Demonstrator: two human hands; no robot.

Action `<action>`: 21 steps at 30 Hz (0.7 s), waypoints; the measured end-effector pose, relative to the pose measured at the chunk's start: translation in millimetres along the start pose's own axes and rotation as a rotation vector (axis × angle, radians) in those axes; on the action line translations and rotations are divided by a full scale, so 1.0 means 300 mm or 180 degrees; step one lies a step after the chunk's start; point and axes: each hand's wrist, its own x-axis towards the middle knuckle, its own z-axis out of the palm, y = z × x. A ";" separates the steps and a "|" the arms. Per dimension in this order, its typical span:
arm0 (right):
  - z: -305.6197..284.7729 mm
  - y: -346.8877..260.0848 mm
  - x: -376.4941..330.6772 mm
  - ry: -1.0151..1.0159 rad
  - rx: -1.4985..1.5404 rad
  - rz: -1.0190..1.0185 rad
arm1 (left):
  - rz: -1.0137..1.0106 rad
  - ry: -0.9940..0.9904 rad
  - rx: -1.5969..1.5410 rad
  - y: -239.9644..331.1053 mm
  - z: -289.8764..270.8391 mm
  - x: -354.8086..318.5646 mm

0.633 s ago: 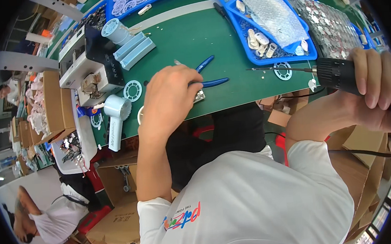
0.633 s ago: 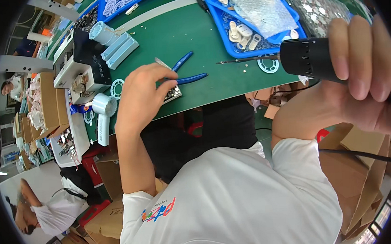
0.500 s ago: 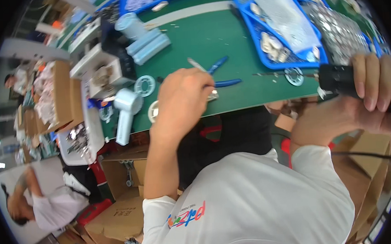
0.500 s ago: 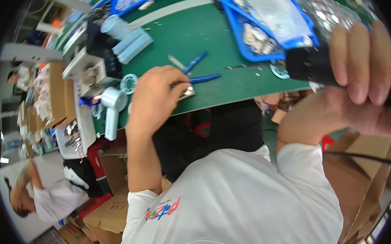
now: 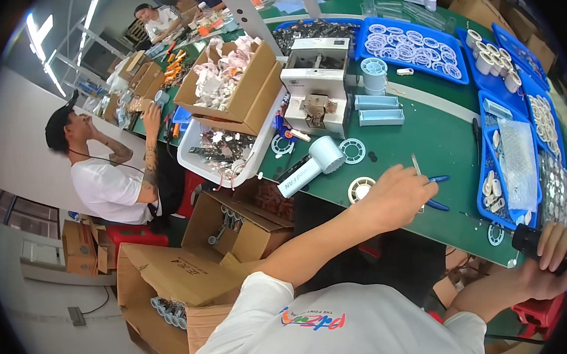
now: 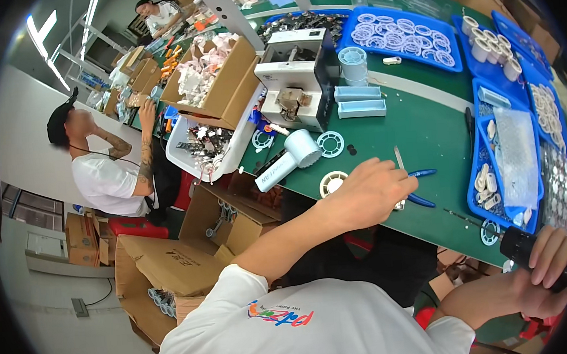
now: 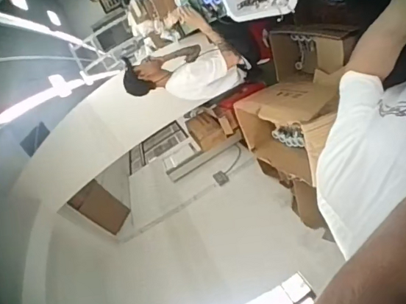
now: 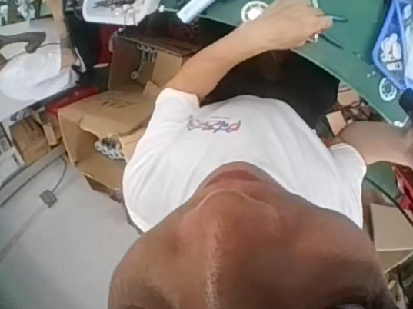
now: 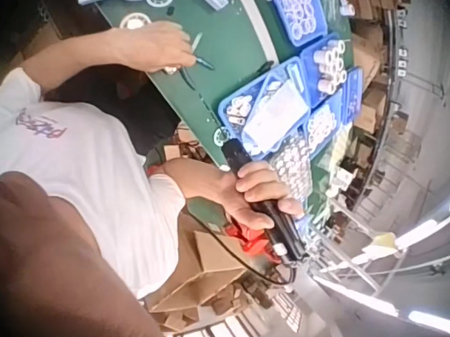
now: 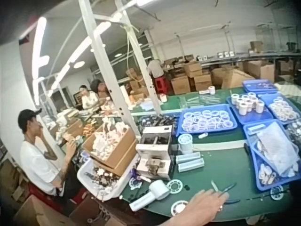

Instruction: The person assembles portable fans by fastening circuit boards with an electric screwdriver, cutting wires with pliers, and inserting batteries and motor components into the fan casings by hand.

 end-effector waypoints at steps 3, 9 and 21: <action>0.028 0.019 0.003 0.0219 0.0004 -0.0070 | 0.0107 0.0096 0.0085 -0.005 0.005 0.004; 0.060 0.043 0.034 -0.0033 0.0020 -0.0004 | 0.0059 0.0007 0.0075 -0.001 -0.005 -0.006; 0.170 0.174 0.103 -0.0620 0.0220 0.0060 | -0.0097 0.0046 -0.0551 -0.002 -0.018 -0.003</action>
